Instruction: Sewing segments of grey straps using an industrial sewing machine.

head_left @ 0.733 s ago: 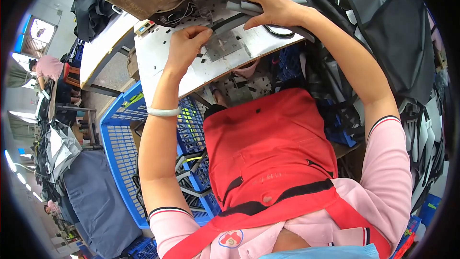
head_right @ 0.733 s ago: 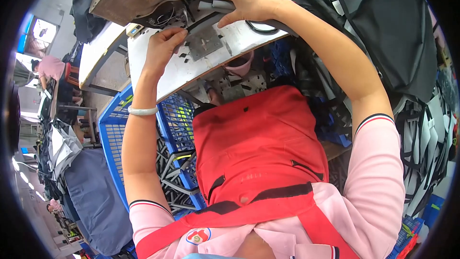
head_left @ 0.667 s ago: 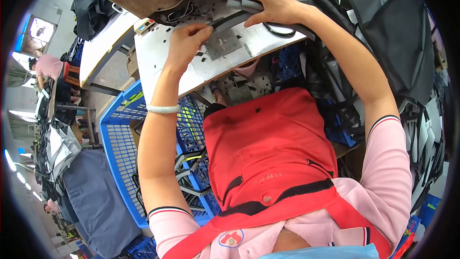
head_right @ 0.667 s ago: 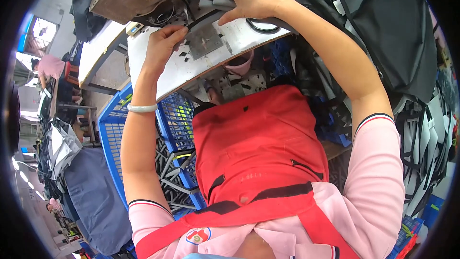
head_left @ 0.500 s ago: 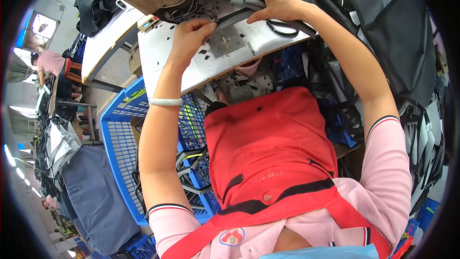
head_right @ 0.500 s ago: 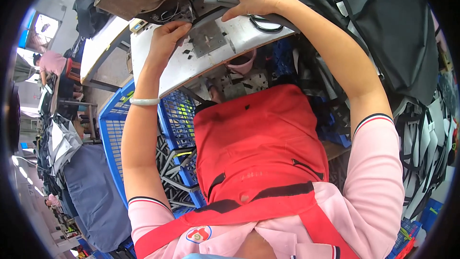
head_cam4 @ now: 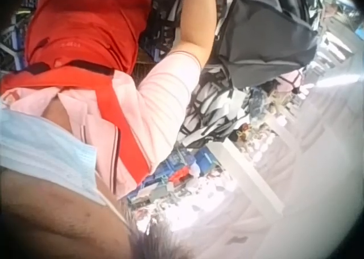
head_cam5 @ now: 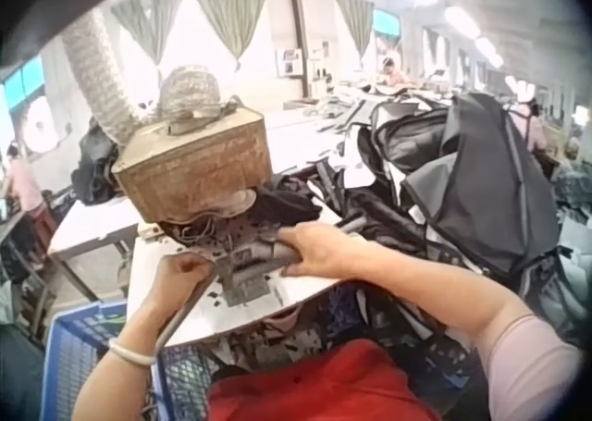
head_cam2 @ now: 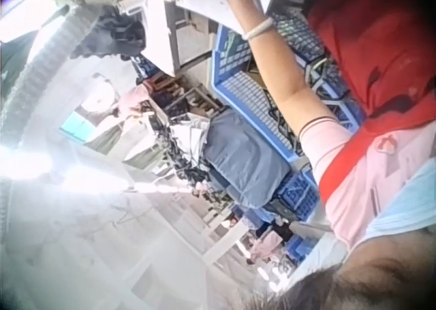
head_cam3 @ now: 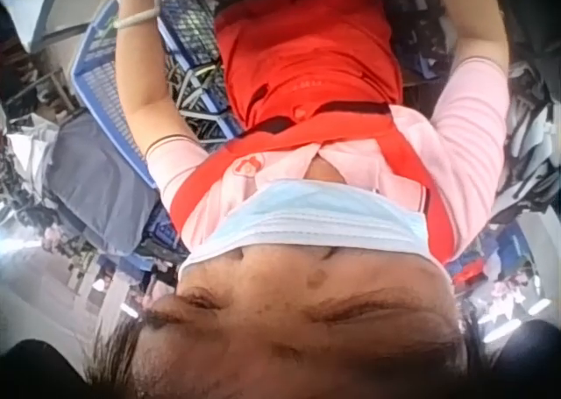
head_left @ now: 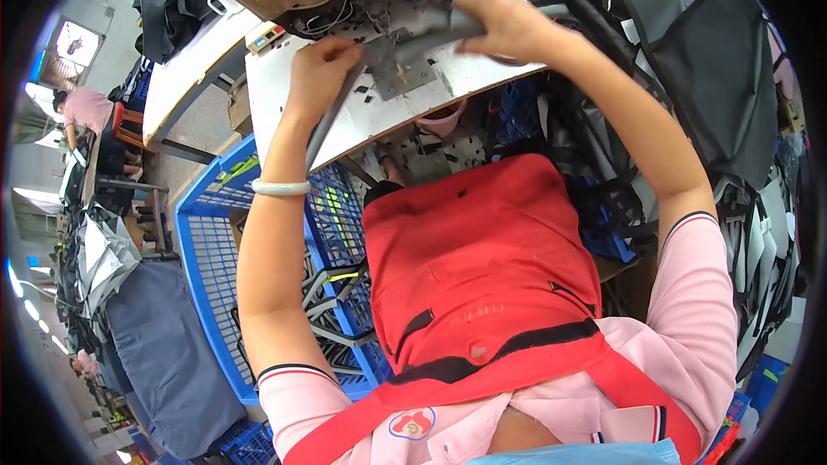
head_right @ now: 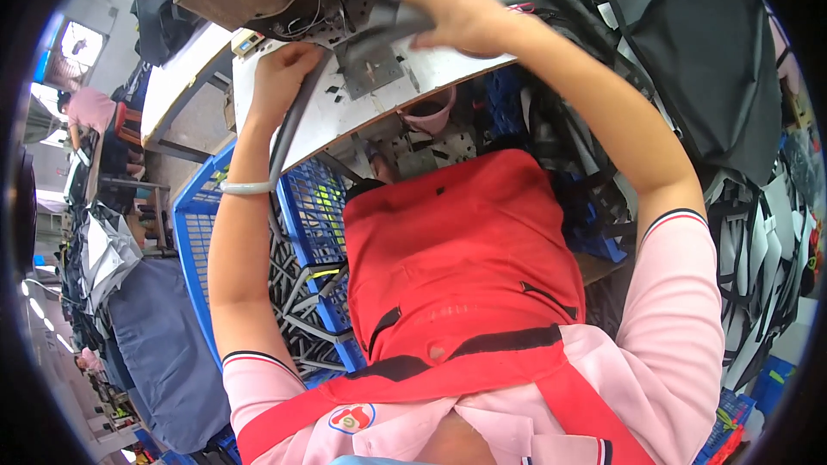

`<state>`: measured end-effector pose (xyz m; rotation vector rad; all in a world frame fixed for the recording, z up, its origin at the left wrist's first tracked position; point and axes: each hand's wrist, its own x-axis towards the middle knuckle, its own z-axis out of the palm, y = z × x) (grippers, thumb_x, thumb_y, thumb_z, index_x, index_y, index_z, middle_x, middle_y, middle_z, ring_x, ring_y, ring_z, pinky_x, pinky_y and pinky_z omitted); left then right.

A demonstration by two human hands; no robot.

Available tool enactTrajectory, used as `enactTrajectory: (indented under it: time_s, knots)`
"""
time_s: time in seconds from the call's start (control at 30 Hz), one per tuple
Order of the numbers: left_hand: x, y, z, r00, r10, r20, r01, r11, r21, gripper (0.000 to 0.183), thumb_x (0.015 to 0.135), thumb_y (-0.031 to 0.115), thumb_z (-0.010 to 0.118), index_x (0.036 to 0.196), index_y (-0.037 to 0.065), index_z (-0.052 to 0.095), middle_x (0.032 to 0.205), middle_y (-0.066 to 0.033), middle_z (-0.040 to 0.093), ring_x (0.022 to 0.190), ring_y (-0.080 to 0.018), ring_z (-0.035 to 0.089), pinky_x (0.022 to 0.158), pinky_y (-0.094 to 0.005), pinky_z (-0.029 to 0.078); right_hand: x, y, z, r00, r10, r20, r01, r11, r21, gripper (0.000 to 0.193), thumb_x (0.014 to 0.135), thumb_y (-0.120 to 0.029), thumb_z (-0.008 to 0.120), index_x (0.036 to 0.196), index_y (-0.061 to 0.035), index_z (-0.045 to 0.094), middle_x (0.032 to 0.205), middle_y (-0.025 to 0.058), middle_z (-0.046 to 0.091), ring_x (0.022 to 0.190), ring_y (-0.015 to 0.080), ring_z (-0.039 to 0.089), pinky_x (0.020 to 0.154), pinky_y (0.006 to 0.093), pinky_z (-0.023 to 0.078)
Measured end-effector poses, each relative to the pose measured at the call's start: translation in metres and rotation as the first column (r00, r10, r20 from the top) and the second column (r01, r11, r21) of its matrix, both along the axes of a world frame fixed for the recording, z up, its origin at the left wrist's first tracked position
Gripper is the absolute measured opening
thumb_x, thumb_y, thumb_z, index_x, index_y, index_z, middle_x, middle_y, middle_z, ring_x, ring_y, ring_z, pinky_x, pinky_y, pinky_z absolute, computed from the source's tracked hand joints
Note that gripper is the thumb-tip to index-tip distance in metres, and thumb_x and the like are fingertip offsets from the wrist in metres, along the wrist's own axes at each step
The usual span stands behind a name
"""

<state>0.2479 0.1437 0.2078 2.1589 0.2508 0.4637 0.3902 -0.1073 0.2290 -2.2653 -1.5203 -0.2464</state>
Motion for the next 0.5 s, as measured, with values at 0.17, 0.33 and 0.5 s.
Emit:
enactTrajectory:
  time_s: [0.17, 0.33, 0.5]
  knots:
    - [0.004, -0.074, 0.003, 0.923, -0.298, -0.242, 0.271, 0.953, -0.137, 0.024, 0.086, 0.021, 0.070, 0.097, 0.000, 0.070, 0.077, -0.0016, 0.066, 0.069, -0.0091, 0.057, 0.059, -0.0241, 0.046, -0.116, 0.025, -0.072, 0.767, 0.524, 0.370, -0.614, 0.766, 0.188, 0.012, 0.073, -0.014, 0.060, 0.084, -0.0105, 0.060, 0.084, 0.0080, 0.061, 0.096, 0.0253, 0.058, 0.080, 0.0383, 0.051]
    - [-0.013, -0.069, -0.025, 0.940, -0.280, -0.195, 0.193, 0.908, -0.371, 0.025, 0.090, 0.024, 0.066, 0.099, 0.001, 0.070, 0.084, -0.0022, 0.066, 0.070, -0.0097, 0.058, 0.064, -0.0242, 0.048, -0.119, 0.037, -0.075, 0.920, 0.391, 0.019, -0.379, 0.901, -0.211, 0.018, 0.077, -0.019, 0.065, 0.088, -0.0048, 0.061, 0.074, 0.0128, 0.064, 0.076, 0.0316, 0.066, 0.067, 0.0428, 0.052]
    - [-0.068, -0.034, -0.035, 0.853, -0.278, -0.442, 0.031, 0.872, -0.488, 0.029, 0.093, 0.026, 0.063, 0.097, -0.001, 0.070, 0.074, -0.0026, 0.063, 0.065, -0.0094, 0.056, 0.059, -0.0234, 0.045, -0.064, -0.007, -0.015, 0.979, 0.048, -0.196, -0.099, 0.961, -0.260, 0.049, 0.077, -0.023, 0.070, 0.119, -0.0072, 0.050, 0.085, 0.0207, 0.065, 0.086, 0.0383, 0.064, 0.075, 0.0450, 0.050]
